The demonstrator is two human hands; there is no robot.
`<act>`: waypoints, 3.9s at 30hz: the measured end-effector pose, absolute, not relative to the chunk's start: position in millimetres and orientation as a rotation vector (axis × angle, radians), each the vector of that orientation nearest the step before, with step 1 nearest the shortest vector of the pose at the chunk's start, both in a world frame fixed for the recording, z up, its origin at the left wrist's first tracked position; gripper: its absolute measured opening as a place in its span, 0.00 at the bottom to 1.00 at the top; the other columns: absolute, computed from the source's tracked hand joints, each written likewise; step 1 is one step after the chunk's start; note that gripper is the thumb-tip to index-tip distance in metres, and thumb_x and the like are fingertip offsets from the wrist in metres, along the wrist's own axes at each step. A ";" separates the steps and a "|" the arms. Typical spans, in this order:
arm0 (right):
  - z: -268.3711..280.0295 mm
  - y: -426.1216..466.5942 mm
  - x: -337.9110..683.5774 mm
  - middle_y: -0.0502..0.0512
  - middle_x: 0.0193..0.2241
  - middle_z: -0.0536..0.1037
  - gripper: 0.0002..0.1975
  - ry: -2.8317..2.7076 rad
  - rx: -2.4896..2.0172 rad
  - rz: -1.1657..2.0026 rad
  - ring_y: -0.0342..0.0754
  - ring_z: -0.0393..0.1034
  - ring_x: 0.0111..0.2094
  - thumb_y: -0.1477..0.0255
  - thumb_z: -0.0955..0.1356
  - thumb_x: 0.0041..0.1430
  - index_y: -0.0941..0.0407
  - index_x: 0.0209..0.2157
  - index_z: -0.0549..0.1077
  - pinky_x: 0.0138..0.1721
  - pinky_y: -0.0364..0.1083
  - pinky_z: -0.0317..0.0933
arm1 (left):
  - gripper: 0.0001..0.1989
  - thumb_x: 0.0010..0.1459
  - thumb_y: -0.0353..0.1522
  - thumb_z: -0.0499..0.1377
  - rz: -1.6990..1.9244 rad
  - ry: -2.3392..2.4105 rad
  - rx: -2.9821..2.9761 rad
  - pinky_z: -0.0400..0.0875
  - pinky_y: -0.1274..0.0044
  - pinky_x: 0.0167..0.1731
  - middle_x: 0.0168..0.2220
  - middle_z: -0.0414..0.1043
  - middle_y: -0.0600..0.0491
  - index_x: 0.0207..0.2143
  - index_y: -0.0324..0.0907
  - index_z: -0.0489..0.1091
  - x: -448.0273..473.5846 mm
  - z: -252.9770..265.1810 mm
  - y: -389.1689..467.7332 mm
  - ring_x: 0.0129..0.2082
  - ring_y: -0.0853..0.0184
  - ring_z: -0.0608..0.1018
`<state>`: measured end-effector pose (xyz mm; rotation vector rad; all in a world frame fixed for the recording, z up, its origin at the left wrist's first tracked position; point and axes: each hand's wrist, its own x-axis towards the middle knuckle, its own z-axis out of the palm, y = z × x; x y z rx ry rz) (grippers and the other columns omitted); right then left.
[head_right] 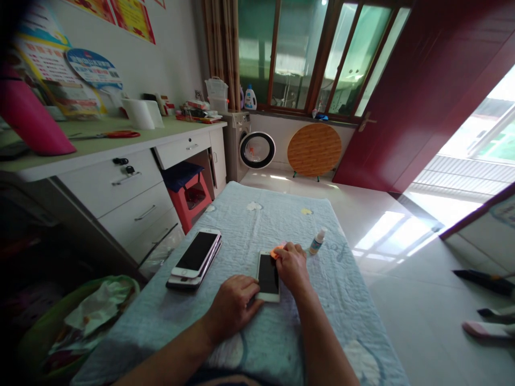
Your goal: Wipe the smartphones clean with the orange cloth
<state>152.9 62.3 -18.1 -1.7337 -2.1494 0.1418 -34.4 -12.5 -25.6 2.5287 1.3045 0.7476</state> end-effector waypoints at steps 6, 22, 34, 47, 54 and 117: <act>-16.9 64.0 149.8 0.54 0.37 0.73 0.12 -2.117 -1.811 0.111 0.50 0.61 0.41 0.76 0.65 0.59 0.51 0.39 0.78 0.44 0.46 0.49 | 0.06 0.55 0.32 0.64 0.726 1.291 2.523 0.69 0.69 0.40 0.36 0.74 0.51 0.32 0.41 0.70 -35.7 -27.4 -12.1 0.38 0.60 0.76; -23.4 83.8 126.9 0.55 0.41 0.70 0.11 -2.127 -1.811 0.255 0.50 0.59 0.42 0.73 0.63 0.62 0.51 0.37 0.77 0.43 0.48 0.48 | 0.07 0.58 0.34 0.64 0.585 1.237 2.638 0.69 0.70 0.40 0.38 0.73 0.53 0.40 0.44 0.72 -39.9 -25.8 -7.7 0.38 0.61 0.75; -22.8 79.0 139.4 0.55 0.41 0.72 0.12 -2.154 -1.860 0.174 0.52 0.60 0.43 0.72 0.62 0.63 0.49 0.41 0.77 0.43 0.49 0.49 | 0.07 0.57 0.32 0.64 0.657 1.271 2.599 0.69 0.69 0.41 0.38 0.73 0.52 0.39 0.43 0.72 -37.5 -23.5 -10.8 0.39 0.60 0.75; -25.9 70.0 157.0 0.55 0.35 0.71 0.16 -2.108 -1.629 0.319 0.48 0.65 0.40 0.81 0.61 0.55 0.55 0.38 0.77 0.45 0.43 0.57 | 0.07 0.56 0.32 0.65 0.674 1.284 2.543 0.69 0.70 0.40 0.38 0.73 0.53 0.38 0.43 0.72 -36.1 -24.0 -9.4 0.38 0.60 0.75; -8.9 52.8 161.1 0.54 0.33 0.72 0.16 -2.204 -1.512 0.496 0.48 0.67 0.38 0.81 0.63 0.52 0.56 0.37 0.78 0.42 0.44 0.59 | 0.06 0.58 0.33 0.63 0.684 1.289 2.528 0.69 0.70 0.39 0.37 0.73 0.52 0.38 0.43 0.72 -36.3 -23.4 -9.5 0.38 0.60 0.75; 9.3 -12.1 133.8 0.51 0.32 0.71 0.10 -2.339 -1.411 0.662 0.45 0.64 0.36 0.81 0.65 0.55 0.55 0.29 0.75 0.39 0.43 0.56 | 0.27 0.56 0.38 0.65 0.794 1.168 2.313 0.65 0.65 0.54 0.51 0.73 0.47 0.56 0.43 0.65 -51.0 -27.3 1.5 0.51 0.59 0.74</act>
